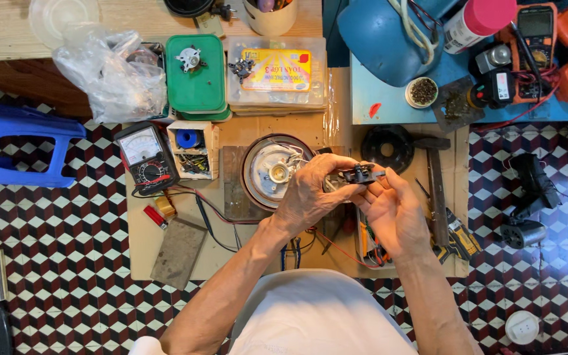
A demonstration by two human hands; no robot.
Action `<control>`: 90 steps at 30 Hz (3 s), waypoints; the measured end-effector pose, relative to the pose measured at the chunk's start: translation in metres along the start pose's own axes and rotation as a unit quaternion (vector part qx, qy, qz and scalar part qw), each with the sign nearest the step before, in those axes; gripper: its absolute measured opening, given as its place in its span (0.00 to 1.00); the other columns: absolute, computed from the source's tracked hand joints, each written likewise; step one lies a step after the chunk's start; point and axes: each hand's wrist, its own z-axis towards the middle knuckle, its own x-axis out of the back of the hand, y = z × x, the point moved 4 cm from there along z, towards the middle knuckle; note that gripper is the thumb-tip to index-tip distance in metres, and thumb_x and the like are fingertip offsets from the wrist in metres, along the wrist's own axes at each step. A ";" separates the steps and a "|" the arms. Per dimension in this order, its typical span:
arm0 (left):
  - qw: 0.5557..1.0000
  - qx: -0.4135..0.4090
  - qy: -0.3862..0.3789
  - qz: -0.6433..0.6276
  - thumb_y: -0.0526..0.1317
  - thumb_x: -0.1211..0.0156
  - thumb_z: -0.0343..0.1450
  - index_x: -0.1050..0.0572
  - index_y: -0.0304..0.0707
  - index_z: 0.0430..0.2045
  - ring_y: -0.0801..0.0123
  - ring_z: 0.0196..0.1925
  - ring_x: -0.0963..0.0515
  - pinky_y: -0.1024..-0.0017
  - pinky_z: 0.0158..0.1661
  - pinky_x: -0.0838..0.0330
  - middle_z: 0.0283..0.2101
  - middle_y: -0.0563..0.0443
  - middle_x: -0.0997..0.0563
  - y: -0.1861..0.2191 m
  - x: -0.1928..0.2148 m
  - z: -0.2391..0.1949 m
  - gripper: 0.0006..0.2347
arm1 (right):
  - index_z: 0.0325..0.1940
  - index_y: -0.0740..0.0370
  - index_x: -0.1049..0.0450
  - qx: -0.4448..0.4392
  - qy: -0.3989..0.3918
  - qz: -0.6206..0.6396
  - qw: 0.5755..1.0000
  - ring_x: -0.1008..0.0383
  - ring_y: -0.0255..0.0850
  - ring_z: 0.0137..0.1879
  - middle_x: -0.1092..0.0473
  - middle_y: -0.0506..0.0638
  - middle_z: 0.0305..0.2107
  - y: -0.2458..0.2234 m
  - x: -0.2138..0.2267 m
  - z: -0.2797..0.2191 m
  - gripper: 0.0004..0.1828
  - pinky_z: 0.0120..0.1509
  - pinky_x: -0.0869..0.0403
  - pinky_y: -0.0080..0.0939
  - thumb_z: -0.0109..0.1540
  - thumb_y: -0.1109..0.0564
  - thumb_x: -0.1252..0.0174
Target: The person disassembles a small electrical component, uses pliers to adjust internal parts, and then works on a circular fan motor assembly by bending and arranging wires. The person places a small part into a green bag and continues manipulating wires on the motor.
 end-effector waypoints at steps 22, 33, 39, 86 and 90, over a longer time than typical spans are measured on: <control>0.945 0.196 -0.083 -0.247 0.39 0.31 0.70 0.31 0.36 0.64 0.75 0.56 0.24 0.71 0.55 0.23 0.63 0.48 0.28 -0.025 0.025 -0.026 0.26 | 0.64 0.66 0.30 0.091 -0.030 -0.399 0.912 0.24 0.33 0.51 0.24 0.50 0.47 -0.001 -0.030 -0.004 0.24 0.57 0.23 0.34 0.64 0.60 0.39; 0.914 0.226 -0.092 -0.325 0.35 0.33 0.71 0.32 0.31 0.64 0.73 0.56 0.21 0.70 0.59 0.25 0.58 0.49 0.21 -0.033 0.019 -0.035 0.25 | 0.59 0.66 0.26 0.043 -0.003 -0.406 0.913 0.24 0.34 0.48 0.23 0.50 0.43 -0.003 -0.034 -0.010 0.21 0.51 0.24 0.36 0.62 0.59 0.38; 0.921 0.229 -0.071 -0.308 0.36 0.32 0.71 0.29 0.30 0.64 0.72 0.54 0.20 0.69 0.57 0.24 0.55 0.46 0.19 -0.020 0.026 -0.027 0.25 | 0.61 0.69 0.26 0.031 -0.016 -0.345 0.938 0.25 0.38 0.46 0.22 0.53 0.45 -0.002 -0.043 -0.008 0.22 0.41 0.24 0.43 0.64 0.57 0.37; 0.895 0.169 0.080 0.404 0.32 0.30 0.58 0.24 0.40 0.48 0.42 0.49 0.22 0.54 0.46 0.26 0.51 0.35 0.26 -0.257 0.269 0.106 0.22 | 0.63 0.72 0.28 -0.039 0.182 -0.463 0.867 0.21 0.44 0.46 0.22 0.59 0.48 0.059 0.074 0.030 0.23 0.48 0.24 0.41 0.65 0.59 0.43; 0.853 0.205 0.057 0.477 0.33 0.34 0.65 0.23 0.43 0.50 0.43 0.44 0.17 0.52 0.45 0.22 0.45 0.38 0.18 -0.285 0.272 0.112 0.18 | 0.63 0.71 0.28 -0.041 0.180 -0.463 0.867 0.21 0.44 0.46 0.22 0.58 0.49 0.061 0.073 0.028 0.23 0.48 0.24 0.41 0.65 0.59 0.43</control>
